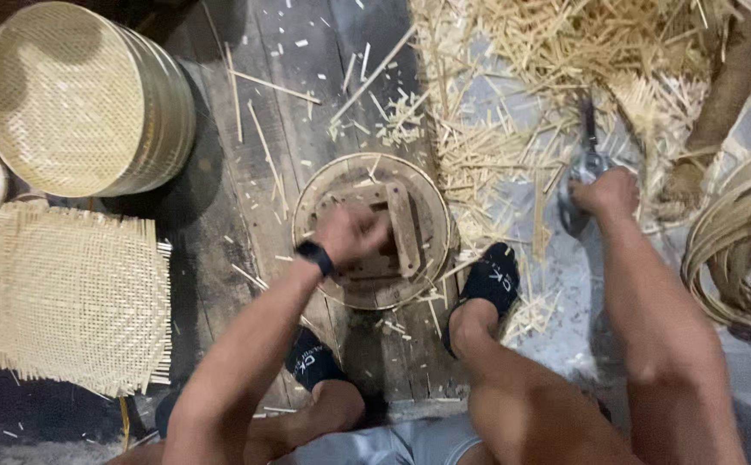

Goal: The person sits on the floor assembling woven bamboo sieve screens. They use scissors to trim excess bamboo strips from the edge of a woven mat, press a round bamboo frame onto the mat, tuck and weave the protruding strip ends around the rim, and set finished sieves onto a stack.

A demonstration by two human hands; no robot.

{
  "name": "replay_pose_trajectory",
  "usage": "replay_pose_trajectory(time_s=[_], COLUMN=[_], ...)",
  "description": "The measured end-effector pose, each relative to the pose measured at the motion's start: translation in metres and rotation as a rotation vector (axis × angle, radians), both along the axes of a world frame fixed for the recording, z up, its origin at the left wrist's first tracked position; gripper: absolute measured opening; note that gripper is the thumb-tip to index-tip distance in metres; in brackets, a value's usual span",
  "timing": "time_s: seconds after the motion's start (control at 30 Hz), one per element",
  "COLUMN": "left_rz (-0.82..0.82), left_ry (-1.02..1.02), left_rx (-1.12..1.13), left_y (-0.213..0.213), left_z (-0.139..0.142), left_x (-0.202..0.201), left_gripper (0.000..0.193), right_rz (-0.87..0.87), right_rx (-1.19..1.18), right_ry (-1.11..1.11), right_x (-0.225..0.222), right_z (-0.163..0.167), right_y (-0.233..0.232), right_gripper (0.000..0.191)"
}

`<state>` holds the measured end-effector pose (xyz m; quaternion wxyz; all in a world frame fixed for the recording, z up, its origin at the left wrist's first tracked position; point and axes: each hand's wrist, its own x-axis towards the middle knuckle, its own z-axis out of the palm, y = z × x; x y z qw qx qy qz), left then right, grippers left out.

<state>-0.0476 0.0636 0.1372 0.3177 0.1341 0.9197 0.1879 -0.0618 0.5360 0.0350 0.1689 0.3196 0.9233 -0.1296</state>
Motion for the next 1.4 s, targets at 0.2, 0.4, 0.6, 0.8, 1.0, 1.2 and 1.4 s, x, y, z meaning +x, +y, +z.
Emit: replay_pose_trajectory(time_s=[0.2, 0.4, 0.6, 0.8, 1.0, 1.2, 1.4], left_rz=[-0.036, 0.232, 0.422, 0.476, 0.714, 1.096, 1.126], left_ry=[0.524, -0.153, -0.112, -0.007, -0.415, -0.376, 0.015], left_rx=[0.354, 0.262, 0.28, 0.211, 0.04, 0.393, 0.186], left_y=[0.013, 0.03, 0.038, 0.012, -0.111, -0.121, -0.087], left_z=[-0.046, -0.086, -0.089, -0.059, -0.035, -0.079, -0.084], left_x=[-0.103, -0.129, -0.122, -0.109, -0.065, -0.039, 0.009], left_gripper=[0.024, 0.025, 0.029, 0.032, 0.036, 0.029, 0.025], right_rz=[-0.09, -0.193, -0.079, -0.052, -0.2, -0.181, -0.178], right_rx=[-0.698, -1.119, -0.957, -0.935, -1.087, -1.111, -1.058], right_ry=[0.12, 0.066, 0.151, 0.081, 0.017, 0.141, 0.268], right_x=[0.064, 0.078, 0.076, 0.084, 0.108, 0.09, 0.049], right_z=[0.018, -0.014, -0.034, 0.0, 0.006, 0.002, 0.013], right_y=[-0.121, -0.197, -0.192, -0.195, -0.199, -0.195, -0.16], right_gripper=[0.036, 0.024, 0.019, 0.025, 0.038, 0.034, 0.03])
